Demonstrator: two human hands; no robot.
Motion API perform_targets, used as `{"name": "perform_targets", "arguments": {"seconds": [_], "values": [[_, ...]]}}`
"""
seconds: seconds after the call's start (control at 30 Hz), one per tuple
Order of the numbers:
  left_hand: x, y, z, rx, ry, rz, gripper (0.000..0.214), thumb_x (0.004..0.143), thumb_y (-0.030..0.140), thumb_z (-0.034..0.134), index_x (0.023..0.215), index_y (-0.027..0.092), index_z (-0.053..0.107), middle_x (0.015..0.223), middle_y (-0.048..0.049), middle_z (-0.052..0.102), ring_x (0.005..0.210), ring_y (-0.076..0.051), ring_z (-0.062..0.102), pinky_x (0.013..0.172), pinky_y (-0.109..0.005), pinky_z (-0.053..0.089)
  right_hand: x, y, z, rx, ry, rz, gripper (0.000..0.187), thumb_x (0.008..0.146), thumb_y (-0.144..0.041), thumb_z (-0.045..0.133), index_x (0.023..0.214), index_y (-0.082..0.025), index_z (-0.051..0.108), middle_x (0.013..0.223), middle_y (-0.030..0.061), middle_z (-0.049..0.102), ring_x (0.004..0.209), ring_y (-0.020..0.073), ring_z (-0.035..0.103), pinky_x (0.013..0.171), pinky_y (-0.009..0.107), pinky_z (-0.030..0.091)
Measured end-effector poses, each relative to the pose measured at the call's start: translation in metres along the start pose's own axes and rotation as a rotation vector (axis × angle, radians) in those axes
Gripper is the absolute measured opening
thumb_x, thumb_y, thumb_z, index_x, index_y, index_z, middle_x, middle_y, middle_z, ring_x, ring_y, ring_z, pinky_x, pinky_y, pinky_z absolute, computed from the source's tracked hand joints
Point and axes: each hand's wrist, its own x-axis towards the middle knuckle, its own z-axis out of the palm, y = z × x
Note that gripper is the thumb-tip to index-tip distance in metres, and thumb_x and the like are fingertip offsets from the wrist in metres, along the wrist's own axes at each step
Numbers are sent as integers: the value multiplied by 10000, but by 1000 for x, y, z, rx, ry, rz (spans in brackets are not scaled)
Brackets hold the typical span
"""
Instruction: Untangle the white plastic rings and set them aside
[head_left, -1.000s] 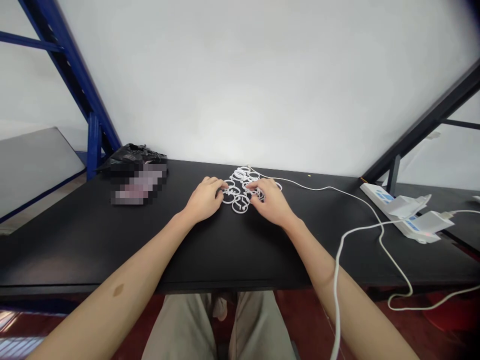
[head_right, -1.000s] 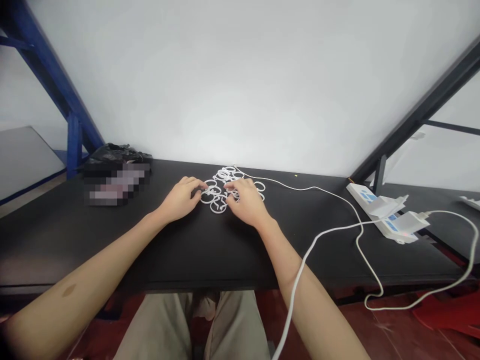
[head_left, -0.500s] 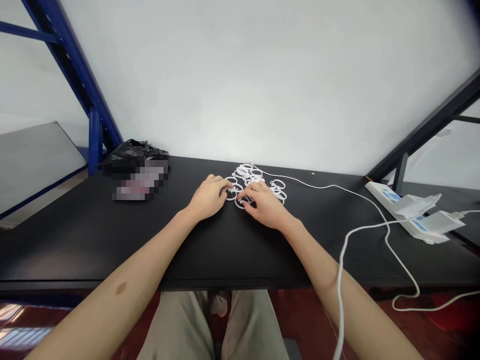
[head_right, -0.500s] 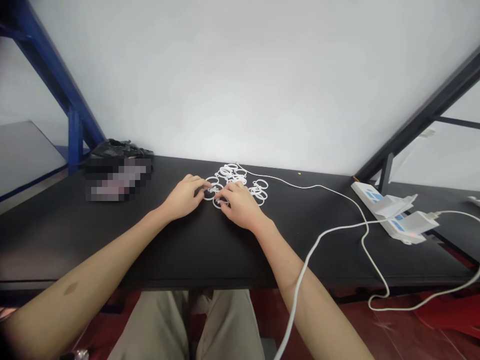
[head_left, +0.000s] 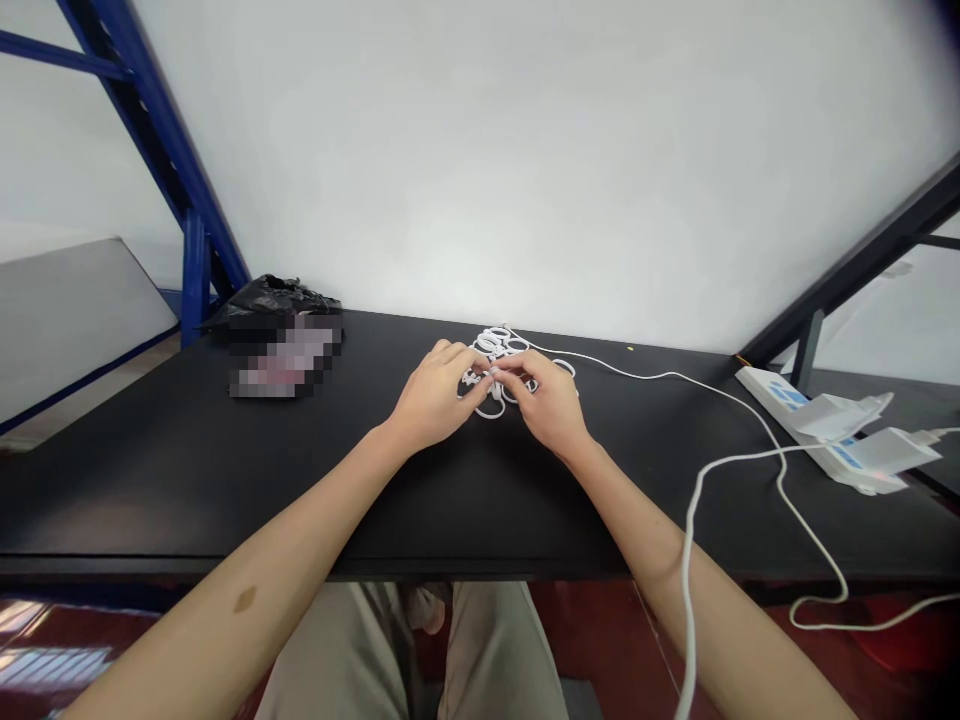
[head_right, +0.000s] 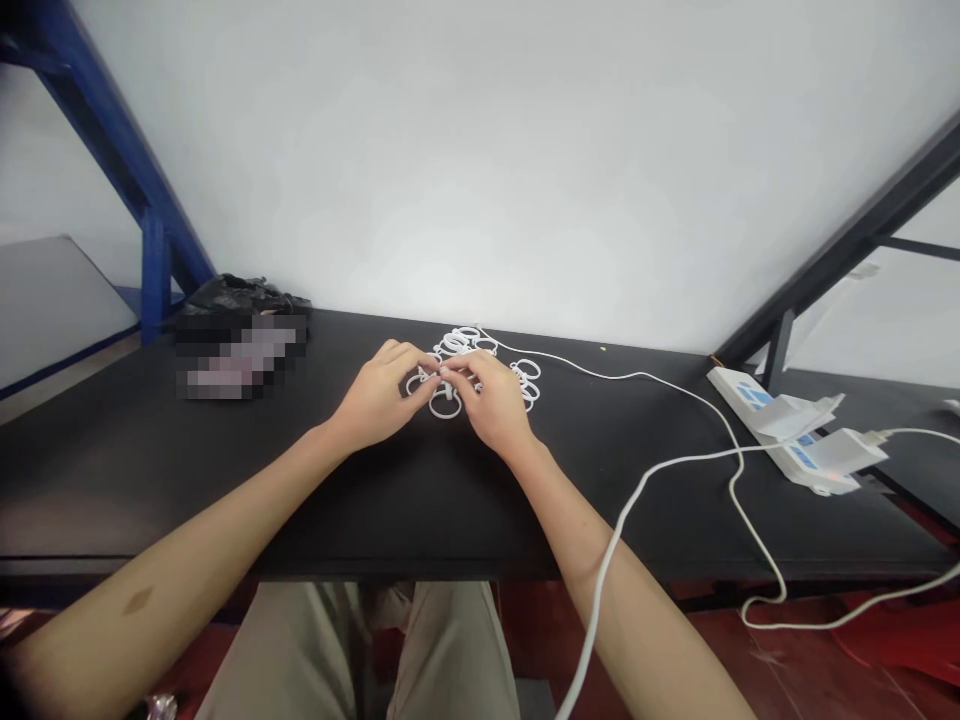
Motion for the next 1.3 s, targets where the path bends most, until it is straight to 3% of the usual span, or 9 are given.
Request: {"name": "perform_targets", "arguments": {"seconds": [0.5, 1.3], "values": [[-5, 0, 6, -123, 55, 29, 97, 903, 216, 594, 807, 209, 605, 788, -8, 666, 780, -169, 560, 684, -291, 477, -4, 7, 4, 82, -36, 32, 86, 891, -242, 632, 853, -205, 699, 846, 19, 715, 736, 154, 621, 685, 281, 467], [-6, 3, 6, -134, 85, -29, 35, 883, 212, 611, 857, 215, 634, 801, 0, 665, 766, -152, 583, 679, -281, 489, -5, 5, 8, 228, -6, 138, 85, 859, -245, 628, 808, -211, 687, 781, -2, 689, 658, 135, 622, 669, 273, 502]]}}
